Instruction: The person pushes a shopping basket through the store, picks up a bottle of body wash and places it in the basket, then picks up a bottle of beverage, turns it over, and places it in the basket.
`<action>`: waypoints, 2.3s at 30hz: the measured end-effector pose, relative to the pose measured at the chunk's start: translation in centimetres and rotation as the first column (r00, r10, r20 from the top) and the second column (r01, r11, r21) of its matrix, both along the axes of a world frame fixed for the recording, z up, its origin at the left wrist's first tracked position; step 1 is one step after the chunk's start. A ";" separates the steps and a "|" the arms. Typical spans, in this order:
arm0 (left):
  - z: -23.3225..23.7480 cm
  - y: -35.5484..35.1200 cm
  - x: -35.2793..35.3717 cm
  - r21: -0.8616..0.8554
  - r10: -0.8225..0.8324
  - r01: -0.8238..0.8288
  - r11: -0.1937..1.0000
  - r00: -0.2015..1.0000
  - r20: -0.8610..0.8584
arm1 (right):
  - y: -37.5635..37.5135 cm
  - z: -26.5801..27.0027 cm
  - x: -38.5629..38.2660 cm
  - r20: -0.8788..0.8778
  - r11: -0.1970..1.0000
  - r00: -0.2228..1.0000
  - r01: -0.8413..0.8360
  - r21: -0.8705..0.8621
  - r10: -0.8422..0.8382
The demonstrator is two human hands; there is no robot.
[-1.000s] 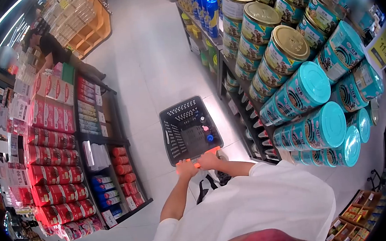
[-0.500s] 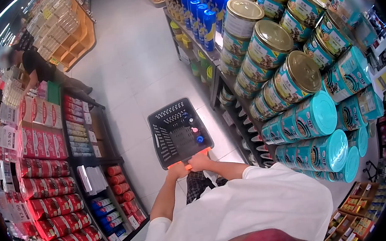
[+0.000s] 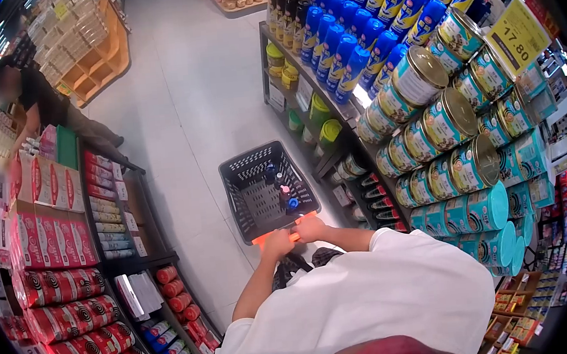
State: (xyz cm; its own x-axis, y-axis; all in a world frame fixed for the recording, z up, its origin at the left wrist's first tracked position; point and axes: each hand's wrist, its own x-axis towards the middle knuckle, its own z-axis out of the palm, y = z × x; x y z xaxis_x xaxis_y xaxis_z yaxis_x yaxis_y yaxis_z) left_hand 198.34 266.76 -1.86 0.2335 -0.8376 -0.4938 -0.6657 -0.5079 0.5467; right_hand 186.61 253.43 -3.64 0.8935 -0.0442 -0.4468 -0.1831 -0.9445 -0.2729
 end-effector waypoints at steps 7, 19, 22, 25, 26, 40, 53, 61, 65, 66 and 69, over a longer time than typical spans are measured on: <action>-0.5 -3.6 5.0 0.004 0.013 -0.013 1.000 1.000 -0.001 | -3.2 0.4 4.6 0.112 0.997 0.994 0.018 -0.069 -0.010; -1.2 -11.0 14.9 -0.026 0.052 -0.049 0.998 0.989 0.137 | -10.2 0.9 14.6 0.182 0.996 0.982 0.060 -0.072 -0.046; -1.7 -13.2 18.0 -0.001 0.035 -0.036 0.999 0.986 0.165 | -12.9 0.8 18.0 0.229 0.996 0.973 0.060 -0.067 -0.043; -1.6 -16.1 21.3 0.029 0.016 -0.022 0.999 0.981 0.193 | -15.6 0.6 21.2 0.257 0.996 0.964 0.083 -0.042 -0.069; -1.6 -16.9 22.6 0.044 0.001 -0.010 0.999 0.982 0.189 | -16.3 0.0 22.3 0.271 0.996 0.960 0.082 -0.030 -0.071; -1.5 -26.6 36.7 0.049 -0.013 0.004 0.999 0.985 0.171 | -25.6 -0.3 36.3 0.282 0.993 0.953 0.119 -0.007 -0.113; -0.1 -35.0 51.0 -0.025 -0.058 0.059 0.998 0.996 0.066 | -33.3 -0.6 50.1 0.064 0.980 0.987 0.155 -0.126 -0.147; -2.0 -39.1 57.6 -0.078 -0.079 0.083 0.994 0.995 0.055 | -37.2 -1.3 56.5 -0.022 0.970 0.975 0.220 -0.104 -0.223; -1.9 -41.5 60.5 -0.073 -0.109 0.114 0.991 0.992 0.066 | -39.3 0.1 59.7 -0.100 0.971 0.969 0.217 -0.100 -0.227; -1.8 -42.0 61.2 -0.084 -0.107 0.113 0.990 0.992 0.073 | -39.8 0.5 60.5 -0.105 0.972 0.969 0.212 -0.100 -0.222; 0.1 -44.1 64.0 -0.038 -0.141 0.143 0.989 0.989 0.052 | -41.4 1.6 63.0 -0.084 0.965 0.966 0.233 -0.122 -0.243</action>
State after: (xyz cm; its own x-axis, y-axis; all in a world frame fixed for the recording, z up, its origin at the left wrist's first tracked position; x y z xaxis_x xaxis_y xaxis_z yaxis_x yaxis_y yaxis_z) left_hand 262.34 222.62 -1.72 0.1335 -0.8834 -0.4493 -0.7558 -0.3840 0.5304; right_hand 249.57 212.04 -2.04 0.8038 -0.3040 -0.5113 -0.4267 -0.8936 -0.1395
